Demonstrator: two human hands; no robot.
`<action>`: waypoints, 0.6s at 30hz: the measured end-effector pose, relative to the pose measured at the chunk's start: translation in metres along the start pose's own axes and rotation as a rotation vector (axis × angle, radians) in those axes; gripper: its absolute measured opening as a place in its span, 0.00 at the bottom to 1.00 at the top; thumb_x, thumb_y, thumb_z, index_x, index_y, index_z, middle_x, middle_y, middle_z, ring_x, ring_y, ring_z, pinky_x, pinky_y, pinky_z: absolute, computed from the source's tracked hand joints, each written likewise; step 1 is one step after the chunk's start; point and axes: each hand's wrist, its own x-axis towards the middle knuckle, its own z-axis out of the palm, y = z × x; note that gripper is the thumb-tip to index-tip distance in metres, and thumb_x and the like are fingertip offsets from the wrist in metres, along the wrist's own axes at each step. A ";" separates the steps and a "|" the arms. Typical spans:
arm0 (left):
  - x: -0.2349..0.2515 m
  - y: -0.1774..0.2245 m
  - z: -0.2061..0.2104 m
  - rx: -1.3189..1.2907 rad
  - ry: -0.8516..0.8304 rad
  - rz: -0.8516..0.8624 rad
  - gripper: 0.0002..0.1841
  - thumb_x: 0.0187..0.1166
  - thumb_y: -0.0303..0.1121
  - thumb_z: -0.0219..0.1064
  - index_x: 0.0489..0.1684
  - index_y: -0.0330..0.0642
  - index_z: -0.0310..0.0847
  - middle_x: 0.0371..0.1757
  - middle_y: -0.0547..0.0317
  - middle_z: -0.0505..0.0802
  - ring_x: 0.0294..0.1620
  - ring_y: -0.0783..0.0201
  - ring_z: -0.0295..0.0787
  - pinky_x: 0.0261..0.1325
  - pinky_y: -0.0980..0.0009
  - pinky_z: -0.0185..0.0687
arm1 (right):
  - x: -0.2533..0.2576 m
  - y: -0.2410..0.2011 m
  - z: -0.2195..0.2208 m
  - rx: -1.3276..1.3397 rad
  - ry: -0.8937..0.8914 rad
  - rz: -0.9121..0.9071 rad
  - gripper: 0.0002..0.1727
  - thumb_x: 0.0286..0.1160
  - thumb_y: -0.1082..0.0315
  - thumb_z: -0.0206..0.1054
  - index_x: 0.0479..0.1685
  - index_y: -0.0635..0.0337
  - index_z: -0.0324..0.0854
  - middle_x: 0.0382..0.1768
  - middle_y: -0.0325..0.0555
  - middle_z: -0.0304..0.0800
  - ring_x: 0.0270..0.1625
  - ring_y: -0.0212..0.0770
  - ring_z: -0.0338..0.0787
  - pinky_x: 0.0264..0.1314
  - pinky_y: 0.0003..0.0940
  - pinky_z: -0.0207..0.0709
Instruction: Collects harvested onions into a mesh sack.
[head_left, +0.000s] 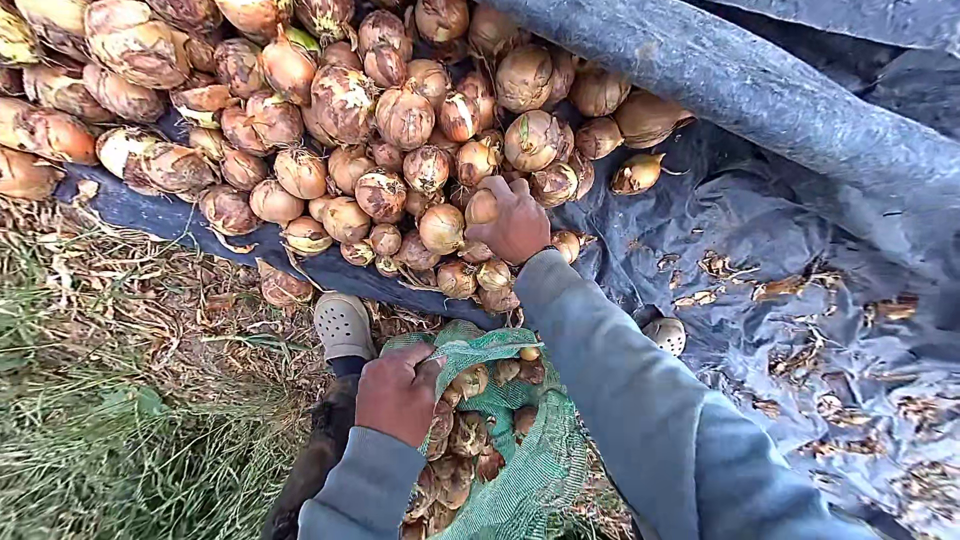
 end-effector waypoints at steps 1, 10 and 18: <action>0.000 -0.001 -0.001 -0.007 0.003 0.003 0.07 0.81 0.33 0.70 0.36 0.50 0.95 0.31 0.62 0.95 0.34 0.63 0.92 0.43 0.51 0.87 | -0.006 0.009 -0.003 0.196 0.030 0.022 0.46 0.49 0.45 0.85 0.79 0.37 0.75 0.72 0.59 0.79 0.61 0.61 0.87 0.55 0.64 0.82; 0.001 0.001 -0.014 -0.036 -0.017 -0.038 0.07 0.82 0.32 0.71 0.38 0.45 0.95 0.34 0.55 0.95 0.39 0.56 0.93 0.49 0.45 0.86 | -0.165 0.067 -0.017 0.317 -0.189 -0.106 0.25 0.75 0.46 0.74 0.69 0.43 0.86 0.62 0.44 0.88 0.56 0.45 0.92 0.56 0.53 0.89; 0.003 0.002 -0.008 -0.029 -0.003 -0.035 0.06 0.81 0.33 0.71 0.35 0.47 0.95 0.30 0.60 0.94 0.33 0.61 0.90 0.42 0.51 0.86 | -0.053 0.068 0.092 0.293 -0.291 0.553 0.61 0.54 0.26 0.78 0.93 0.41 0.59 0.89 0.77 0.49 0.81 0.79 0.68 0.73 0.77 0.68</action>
